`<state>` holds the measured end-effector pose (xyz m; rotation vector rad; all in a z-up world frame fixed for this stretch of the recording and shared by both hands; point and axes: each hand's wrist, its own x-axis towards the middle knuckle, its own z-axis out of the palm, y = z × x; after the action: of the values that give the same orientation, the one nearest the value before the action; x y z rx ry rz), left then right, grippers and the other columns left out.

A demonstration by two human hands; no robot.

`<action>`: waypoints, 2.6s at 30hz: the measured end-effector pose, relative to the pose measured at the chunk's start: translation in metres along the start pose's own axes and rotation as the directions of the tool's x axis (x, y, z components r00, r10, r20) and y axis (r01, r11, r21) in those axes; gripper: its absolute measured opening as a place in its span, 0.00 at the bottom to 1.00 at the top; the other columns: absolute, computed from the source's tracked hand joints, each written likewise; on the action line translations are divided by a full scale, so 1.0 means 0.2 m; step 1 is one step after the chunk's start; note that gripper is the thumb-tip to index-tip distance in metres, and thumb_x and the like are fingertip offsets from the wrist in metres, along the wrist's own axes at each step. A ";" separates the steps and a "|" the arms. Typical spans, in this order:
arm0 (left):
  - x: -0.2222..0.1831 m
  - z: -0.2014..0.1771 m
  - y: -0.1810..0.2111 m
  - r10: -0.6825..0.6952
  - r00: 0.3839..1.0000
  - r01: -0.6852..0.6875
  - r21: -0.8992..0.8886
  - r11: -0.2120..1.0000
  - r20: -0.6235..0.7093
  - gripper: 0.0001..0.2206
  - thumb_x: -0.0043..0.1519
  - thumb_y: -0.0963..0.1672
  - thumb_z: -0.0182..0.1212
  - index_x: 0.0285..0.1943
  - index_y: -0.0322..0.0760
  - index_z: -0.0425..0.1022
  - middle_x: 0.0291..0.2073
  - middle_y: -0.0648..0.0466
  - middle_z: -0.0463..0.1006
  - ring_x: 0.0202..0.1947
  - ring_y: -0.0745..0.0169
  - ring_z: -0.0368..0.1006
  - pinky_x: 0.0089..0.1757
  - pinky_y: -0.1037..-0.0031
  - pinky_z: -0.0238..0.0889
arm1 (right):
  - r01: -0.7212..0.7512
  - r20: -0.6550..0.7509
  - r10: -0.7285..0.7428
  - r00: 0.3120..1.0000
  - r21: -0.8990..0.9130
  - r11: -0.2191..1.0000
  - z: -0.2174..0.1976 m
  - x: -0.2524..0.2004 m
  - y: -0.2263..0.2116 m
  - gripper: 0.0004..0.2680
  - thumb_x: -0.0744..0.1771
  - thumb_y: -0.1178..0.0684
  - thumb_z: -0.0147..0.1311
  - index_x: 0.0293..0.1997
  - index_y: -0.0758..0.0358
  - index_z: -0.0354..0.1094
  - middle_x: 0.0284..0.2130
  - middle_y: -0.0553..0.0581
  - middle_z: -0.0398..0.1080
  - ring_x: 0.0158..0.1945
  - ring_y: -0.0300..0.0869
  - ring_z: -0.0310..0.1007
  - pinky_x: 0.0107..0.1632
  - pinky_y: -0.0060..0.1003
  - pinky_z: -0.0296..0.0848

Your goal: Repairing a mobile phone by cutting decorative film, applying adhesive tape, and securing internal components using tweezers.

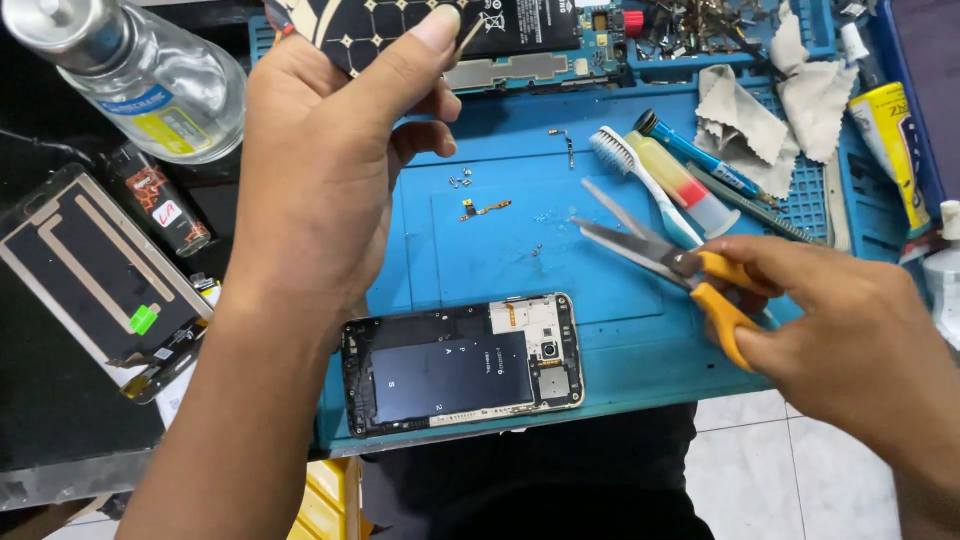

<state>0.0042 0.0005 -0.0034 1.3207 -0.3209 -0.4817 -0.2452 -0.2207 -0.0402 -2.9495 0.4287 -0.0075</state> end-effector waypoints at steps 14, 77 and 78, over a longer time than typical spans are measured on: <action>-0.11 0.18 0.02 -0.441 0.855 0.345 0.336 0.876 0.273 0.11 0.57 0.44 0.64 0.41 0.31 0.83 0.31 0.49 0.88 0.33 0.64 0.86 0.34 0.78 0.79 | -0.263 -0.101 0.294 0.951 0.243 0.934 0.02 -0.21 0.21 0.17 0.65 0.59 0.66 0.59 0.78 0.73 0.44 0.68 0.75 0.41 0.51 0.71 0.46 0.44 0.72; -0.52 0.39 -0.21 -0.704 0.671 0.606 0.374 0.702 0.232 0.17 0.68 0.42 0.60 0.26 0.24 0.78 0.16 0.43 0.78 0.13 0.56 0.72 0.22 0.74 0.70 | -0.545 0.554 0.312 0.772 0.829 -0.125 0.39 -0.55 -0.34 0.17 0.58 0.57 0.74 0.49 0.73 0.84 0.18 0.57 0.67 0.22 0.39 0.66 0.28 0.33 0.67; -0.52 0.38 -0.22 -0.695 0.675 0.598 0.367 0.712 0.248 0.17 0.68 0.42 0.60 0.26 0.25 0.77 0.16 0.44 0.78 0.13 0.57 0.72 0.21 0.74 0.70 | -0.524 0.540 0.263 0.799 0.841 -0.136 0.41 -0.56 -0.33 0.16 0.59 0.57 0.73 0.49 0.74 0.83 0.18 0.56 0.66 0.22 0.39 0.64 0.28 0.33 0.66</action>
<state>-0.1294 -0.0188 -0.0236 1.5876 -0.2097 -1.3618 -0.3312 -0.1144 -0.1079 -1.1878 0.8363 0.0369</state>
